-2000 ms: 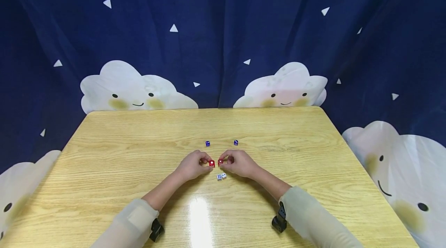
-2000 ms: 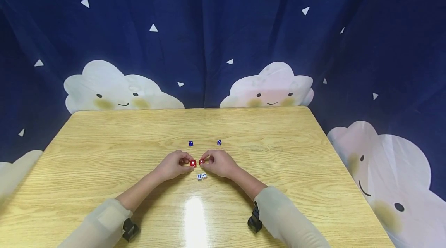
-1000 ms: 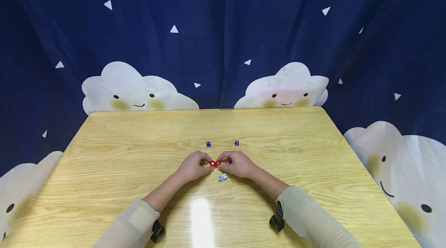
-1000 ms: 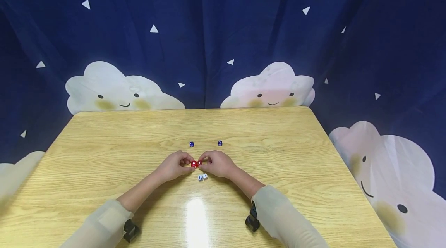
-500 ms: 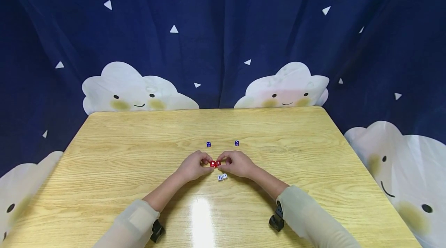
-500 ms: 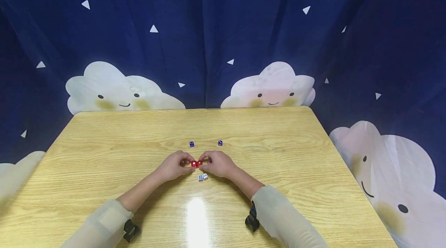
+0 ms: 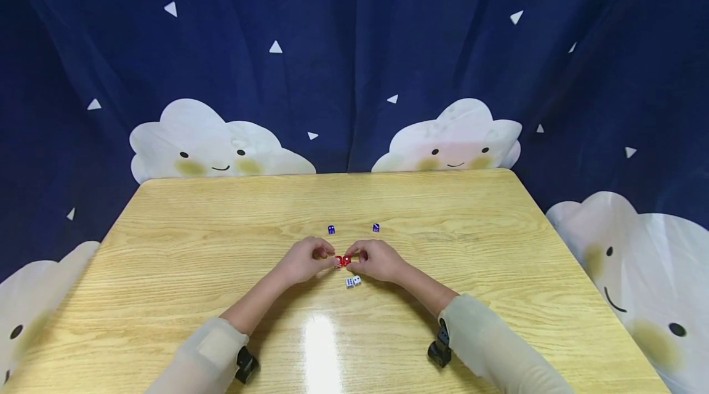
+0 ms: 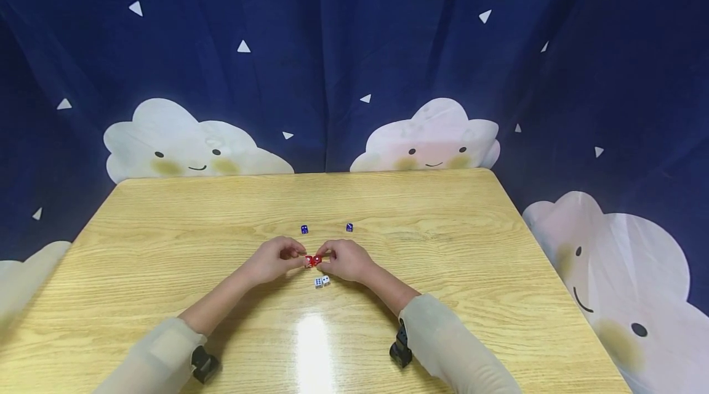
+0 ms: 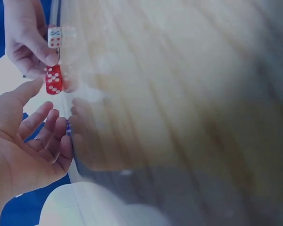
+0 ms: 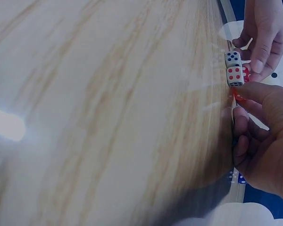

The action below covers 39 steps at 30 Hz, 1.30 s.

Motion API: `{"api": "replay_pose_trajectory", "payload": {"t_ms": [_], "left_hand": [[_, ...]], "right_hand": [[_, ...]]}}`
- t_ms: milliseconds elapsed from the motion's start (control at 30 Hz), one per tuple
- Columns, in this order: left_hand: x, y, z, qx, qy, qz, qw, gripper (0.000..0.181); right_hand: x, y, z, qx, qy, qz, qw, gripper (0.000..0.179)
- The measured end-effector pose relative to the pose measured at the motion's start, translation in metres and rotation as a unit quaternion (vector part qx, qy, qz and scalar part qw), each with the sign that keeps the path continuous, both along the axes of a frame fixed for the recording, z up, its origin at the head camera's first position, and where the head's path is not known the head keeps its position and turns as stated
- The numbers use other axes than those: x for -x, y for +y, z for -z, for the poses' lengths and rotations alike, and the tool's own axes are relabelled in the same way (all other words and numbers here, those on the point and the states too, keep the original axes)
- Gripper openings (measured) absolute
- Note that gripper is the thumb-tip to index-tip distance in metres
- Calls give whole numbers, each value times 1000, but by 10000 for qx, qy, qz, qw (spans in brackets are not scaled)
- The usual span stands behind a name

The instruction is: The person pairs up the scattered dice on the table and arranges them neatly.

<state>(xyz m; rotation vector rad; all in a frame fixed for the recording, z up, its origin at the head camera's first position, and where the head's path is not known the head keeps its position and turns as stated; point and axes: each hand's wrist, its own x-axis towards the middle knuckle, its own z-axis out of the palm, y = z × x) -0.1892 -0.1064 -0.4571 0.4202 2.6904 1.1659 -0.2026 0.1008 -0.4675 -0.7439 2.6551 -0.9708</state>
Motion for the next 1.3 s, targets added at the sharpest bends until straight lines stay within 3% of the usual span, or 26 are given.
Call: {"api": "replay_pose_trajectory", "payload": {"t_ms": [267, 500, 1000, 1300], "left_hand": [[10, -8, -6, 8, 462, -443, 9979, 21], [21, -9, -9, 168, 465, -774, 9958, 24], [44, 1, 2, 596, 655, -977, 9913, 30], [48, 2, 3, 613, 605, -903, 9922, 31]], "right_hand": [[0, 0, 0, -56, 65, 22, 10000, 21], [0, -1, -2, -126, -11, 91, 9999, 21], [-1, -2, -3, -108, -77, 123, 9998, 21], [0, -2, -2, -122, -93, 105, 9998, 21]]}}
